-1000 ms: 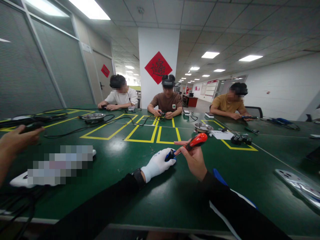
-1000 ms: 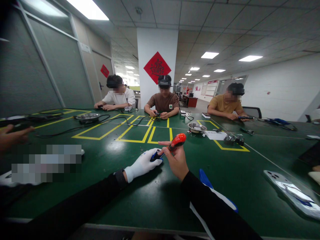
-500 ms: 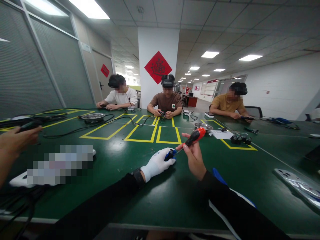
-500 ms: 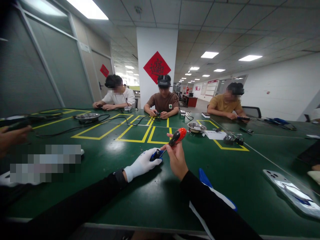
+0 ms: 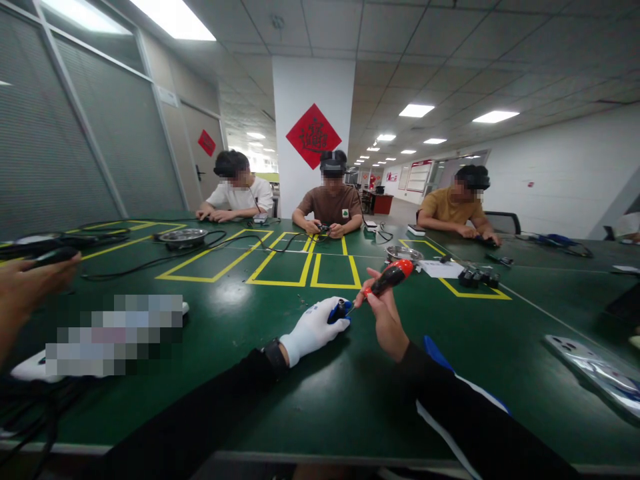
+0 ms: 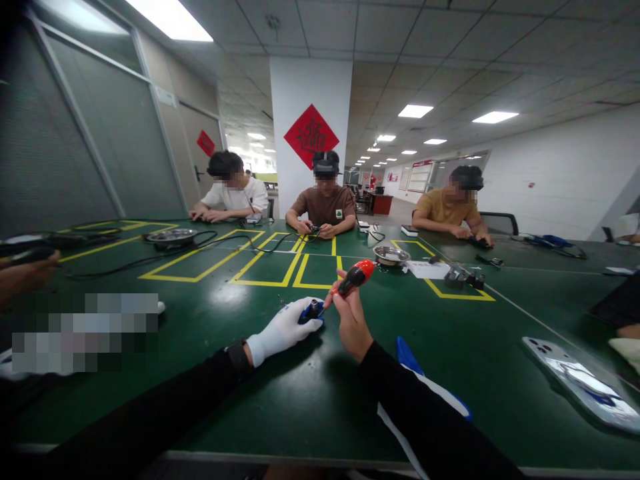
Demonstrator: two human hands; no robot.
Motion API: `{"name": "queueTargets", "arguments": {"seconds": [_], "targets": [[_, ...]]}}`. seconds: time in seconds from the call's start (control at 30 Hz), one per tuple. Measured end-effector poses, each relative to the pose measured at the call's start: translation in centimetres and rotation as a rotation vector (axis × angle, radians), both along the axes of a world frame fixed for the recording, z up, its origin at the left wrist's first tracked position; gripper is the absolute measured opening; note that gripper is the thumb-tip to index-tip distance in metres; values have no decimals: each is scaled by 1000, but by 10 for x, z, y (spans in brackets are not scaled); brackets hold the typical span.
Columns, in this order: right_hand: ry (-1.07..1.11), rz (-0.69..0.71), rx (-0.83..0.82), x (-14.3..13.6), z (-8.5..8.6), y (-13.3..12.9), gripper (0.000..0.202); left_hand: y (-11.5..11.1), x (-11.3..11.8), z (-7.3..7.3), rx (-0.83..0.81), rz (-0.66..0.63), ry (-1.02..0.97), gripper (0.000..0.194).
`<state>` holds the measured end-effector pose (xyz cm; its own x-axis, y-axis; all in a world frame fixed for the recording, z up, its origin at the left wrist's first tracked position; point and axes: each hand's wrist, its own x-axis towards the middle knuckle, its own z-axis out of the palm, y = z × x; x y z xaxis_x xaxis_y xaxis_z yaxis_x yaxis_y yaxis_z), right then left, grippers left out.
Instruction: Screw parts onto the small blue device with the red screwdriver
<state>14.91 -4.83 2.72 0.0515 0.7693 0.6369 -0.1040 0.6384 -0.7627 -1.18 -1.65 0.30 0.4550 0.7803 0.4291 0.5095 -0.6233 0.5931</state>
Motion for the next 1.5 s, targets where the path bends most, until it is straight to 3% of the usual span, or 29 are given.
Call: {"name": "queueTargets", "arguments": {"seconds": [0.17, 0.3, 0.53, 0.73, 0.87, 1.03, 1.17, 1.5], "targets": [[-45, -30, -19, 0, 5, -1, 28, 0, 0, 0, -9, -4, -9, 36], [3, 72, 8, 0, 7, 1, 16, -1, 0, 1, -42, -10, -5, 35], [73, 135, 5, 1, 3, 2, 24, -1, 0, 1, -7, -6, 4, 35], [-39, 9, 14, 2, 10, -1, 19, 0, 0, 1, -11, 14, 1, 37], [-8, 28, 0, 3, 10, 4, 12, 0, 0, 0, -6, 2, -3, 36], [67, 132, 7, 4, 5, 4, 28, 1, 0, -2, -1, 10, 13, 35], [37, 94, 37, 2, 6, -1, 37, 1, -1, -2, 7, -7, 7, 34], [-21, 39, 16, 2, 10, 2, 16, 1, -1, -1, -2, 12, 7, 37]]}}
